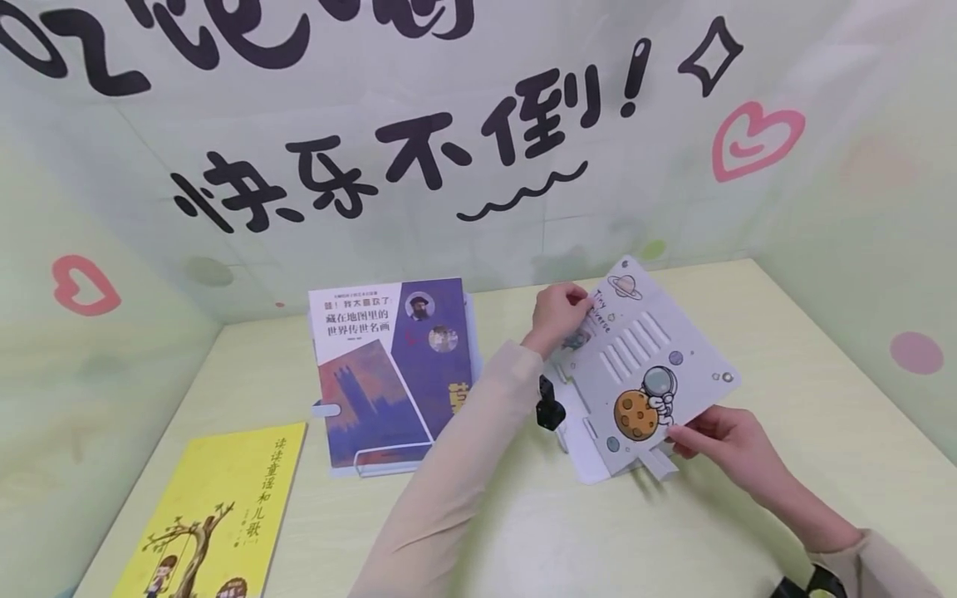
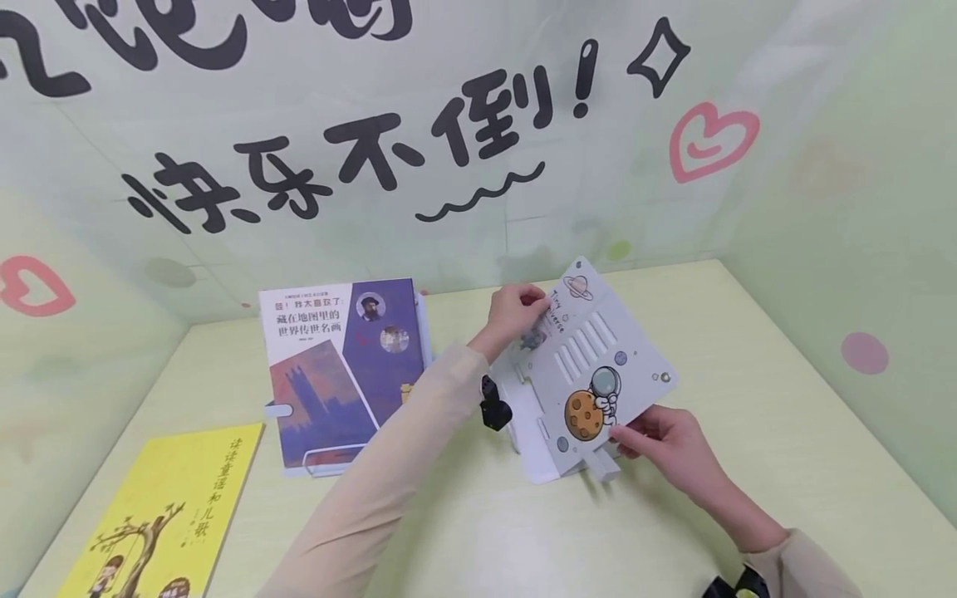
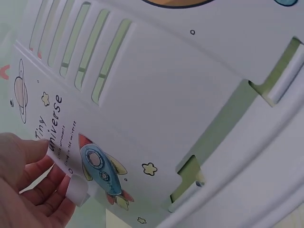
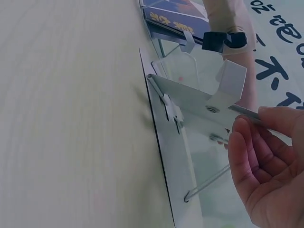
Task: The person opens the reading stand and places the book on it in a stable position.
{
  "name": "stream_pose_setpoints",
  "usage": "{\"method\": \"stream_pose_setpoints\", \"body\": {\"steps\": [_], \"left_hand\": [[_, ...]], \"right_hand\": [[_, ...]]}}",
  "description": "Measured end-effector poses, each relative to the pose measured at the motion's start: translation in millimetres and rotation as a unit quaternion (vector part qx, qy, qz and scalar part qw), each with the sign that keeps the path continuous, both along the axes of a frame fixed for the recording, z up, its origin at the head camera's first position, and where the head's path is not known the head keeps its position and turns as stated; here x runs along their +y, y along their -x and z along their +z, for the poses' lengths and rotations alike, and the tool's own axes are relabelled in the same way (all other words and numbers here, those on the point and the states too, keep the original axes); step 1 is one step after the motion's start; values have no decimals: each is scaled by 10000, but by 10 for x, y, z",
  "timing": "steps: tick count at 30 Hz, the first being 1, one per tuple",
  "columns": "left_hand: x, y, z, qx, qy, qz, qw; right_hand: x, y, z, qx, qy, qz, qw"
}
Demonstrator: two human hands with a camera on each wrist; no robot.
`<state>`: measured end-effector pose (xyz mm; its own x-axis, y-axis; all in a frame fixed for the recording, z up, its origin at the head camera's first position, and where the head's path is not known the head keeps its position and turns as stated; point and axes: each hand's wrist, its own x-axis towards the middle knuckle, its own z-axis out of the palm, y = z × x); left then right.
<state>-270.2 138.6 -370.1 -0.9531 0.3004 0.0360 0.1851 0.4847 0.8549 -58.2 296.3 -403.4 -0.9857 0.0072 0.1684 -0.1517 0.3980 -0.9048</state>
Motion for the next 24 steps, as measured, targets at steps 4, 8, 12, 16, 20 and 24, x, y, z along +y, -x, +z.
{"method": "stream_pose_setpoints", "body": {"steps": [4,8,12,16,20,24], "left_hand": [[-65,-9,-5,-113,-141,444,9988],[-138,-19,3,-215,-220,809,9962],[-241,-26,16,-283,-136,1067,9938],[-352,-48,30,-332,76,1193,9923],[-457,-103,64,-266,372,1147,9923],[-561,-162,102,-82,607,1027,9928]], "right_hand": [[91,26,21,-103,46,-81,9999],[180,79,53,-202,-20,-274,9994],[273,167,76,-238,-91,-511,9984],[371,275,96,-237,-54,-709,9972],[449,392,122,-212,-21,-782,9967],[506,515,151,-241,-338,-758,9963]]}}
